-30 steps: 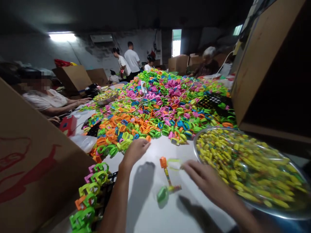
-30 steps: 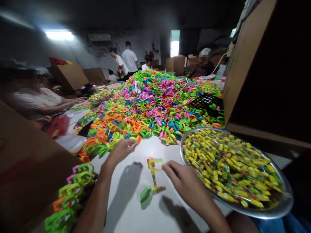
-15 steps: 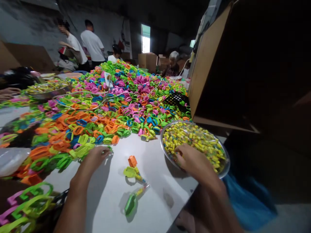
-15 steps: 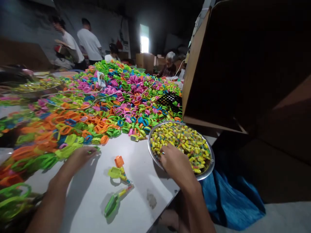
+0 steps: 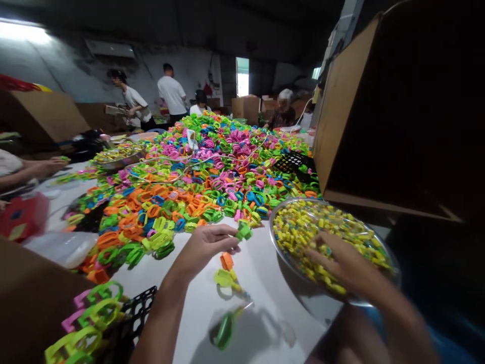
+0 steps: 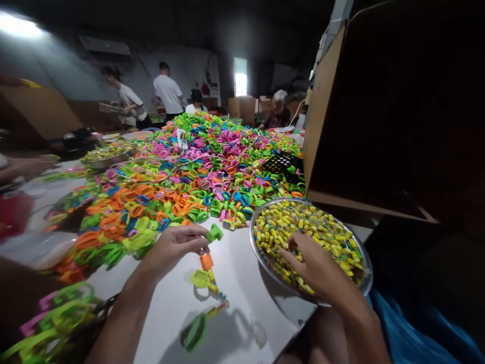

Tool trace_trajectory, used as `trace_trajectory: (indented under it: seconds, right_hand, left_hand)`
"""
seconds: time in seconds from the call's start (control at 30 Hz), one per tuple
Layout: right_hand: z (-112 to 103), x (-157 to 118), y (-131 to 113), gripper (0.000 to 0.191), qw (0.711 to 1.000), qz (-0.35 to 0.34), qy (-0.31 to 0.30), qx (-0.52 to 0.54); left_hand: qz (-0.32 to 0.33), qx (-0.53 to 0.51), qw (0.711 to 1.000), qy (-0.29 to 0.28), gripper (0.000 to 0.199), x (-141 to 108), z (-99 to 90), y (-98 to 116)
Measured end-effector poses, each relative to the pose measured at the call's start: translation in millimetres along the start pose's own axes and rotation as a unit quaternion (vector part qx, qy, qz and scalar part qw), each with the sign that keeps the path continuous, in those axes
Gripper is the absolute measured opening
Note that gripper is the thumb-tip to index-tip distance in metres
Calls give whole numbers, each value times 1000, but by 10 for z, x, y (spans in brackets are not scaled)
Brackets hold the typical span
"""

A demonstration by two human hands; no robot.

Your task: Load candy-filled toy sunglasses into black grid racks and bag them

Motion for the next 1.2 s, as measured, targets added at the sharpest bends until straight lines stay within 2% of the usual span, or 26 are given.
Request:
trace_trajectory:
  seconds: [0.1,0.2,0.27,0.33,0.43,0.53,0.73,0.93,1.0,1.03,1.1,1.13,1.17,1.2]
  right_hand:
    - [-97,-110,-305,32,994,-18,45,98]
    - [-79,-242,-768,30,987,-54,24,147]
    - [-39,-298,-1023,29,984,-68,2,164]
    - [1,-317,-1199,26,980,-89,-13,177]
    - [29,-303,-1319,24,976,-125,-1,180]
    - [37,-285,-1330,24,975,-136,24,175]
    - [-7,-281,-1364,28,971,-122,57,197]
    - [77,-247,-1202,37,930,-92,42,353]
    - [103,-226,-1090,40,929,-76,53,359]
    - [113,-204,-1037,42,931,-67,55,354]
    - [133,-136,-960,45,938,-58,56,338]
    - [157,-89,-946,46,942,-61,48,326]
    - [197,-37,-951,46,948,-69,35,308]
    - [261,17,-974,46,954,-81,15,287]
  left_hand:
    - [16,15,999,-26,33,-19,205,89]
    - [45,101,994,-21,25,-78,354,253]
    - [113,199,973,-16,15,-139,458,417]
    - [204,299,932,-13,5,-218,577,565]
    - [302,412,860,-4,14,-319,725,659]
    - [346,483,805,9,22,-362,803,656]
    - [367,533,763,12,21,-372,845,671]
    - [366,532,764,6,20,-405,937,728]
    - [354,516,780,-7,20,-397,954,722]
    - [350,493,796,-17,18,-385,936,718]
    - [341,418,842,-23,16,-352,806,707]
    - [323,386,864,-9,18,-329,680,691]
    - [284,375,882,19,22,-302,513,655]
    - [210,399,891,59,26,-274,307,588]
Point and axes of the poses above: each hand's wrist, its own x-axis towards the middle knuckle, its own z-axis out of the palm, y = z × x, the point moved 5 cm from there along x, towards the middle knuckle, and after that the axes turned 12 degrees about -y, right-handed, at the moved point
